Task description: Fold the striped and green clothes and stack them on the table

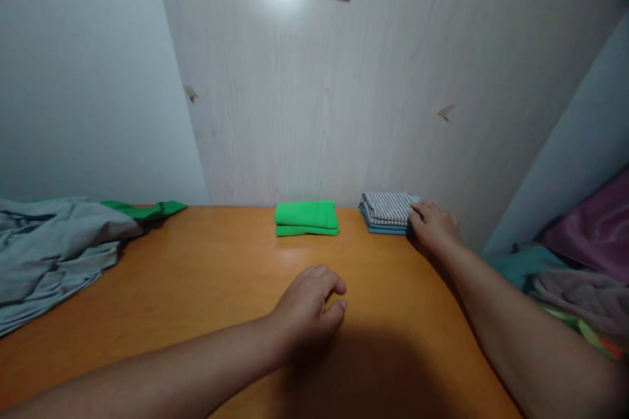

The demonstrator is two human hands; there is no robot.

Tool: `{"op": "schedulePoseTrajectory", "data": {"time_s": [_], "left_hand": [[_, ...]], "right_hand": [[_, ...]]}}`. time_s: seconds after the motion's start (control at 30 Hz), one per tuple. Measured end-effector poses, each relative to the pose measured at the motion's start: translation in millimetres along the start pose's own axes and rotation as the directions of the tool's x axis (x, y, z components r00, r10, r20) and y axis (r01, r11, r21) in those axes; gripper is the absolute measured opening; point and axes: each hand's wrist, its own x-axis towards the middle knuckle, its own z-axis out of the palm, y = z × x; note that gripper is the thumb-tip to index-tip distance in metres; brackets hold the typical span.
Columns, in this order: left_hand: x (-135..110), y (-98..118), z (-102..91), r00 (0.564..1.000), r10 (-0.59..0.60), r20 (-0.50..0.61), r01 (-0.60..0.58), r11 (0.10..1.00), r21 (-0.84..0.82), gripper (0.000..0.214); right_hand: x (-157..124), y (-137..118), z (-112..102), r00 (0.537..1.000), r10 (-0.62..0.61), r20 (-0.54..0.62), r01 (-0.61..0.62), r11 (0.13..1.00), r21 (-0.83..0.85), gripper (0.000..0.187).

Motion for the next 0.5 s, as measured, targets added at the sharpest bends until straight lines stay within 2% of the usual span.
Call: {"op": "schedulePoseTrajectory", "data": {"time_s": [0.1,0.2,0.33,0.5], "left_hand": [[-3.0,3.5,-3.6,0.999,0.005,0.033,-0.006,1.0,0.015,0.004],[1.7,3.0,-1.1,0.997,0.032,0.066,-0.034,0.999,0.034,0.004],[1.9,1.7,-0.2,0.99,0.084,0.11,-0.095,0.991,0.091,0.007],[-2.9,4.8,-1.0,0.99,0.106,0.088,-0.117,0.984,0.134,0.009]], "right_hand": [[9.3,-14.8,-7.0,0.998,-0.058,0.01,0.059,0.997,-0.053,0.042],[24.0,-42.7,-11.2,0.993,-0.111,0.043,0.112,0.993,-0.025,0.046],[42.3,-85.5,-6.1,0.992,-0.084,0.098,0.086,0.996,-0.026,0.051],[64.4,-120.3,8.7,0.964,-0.014,0.264,0.058,0.986,-0.158,0.054]]}}
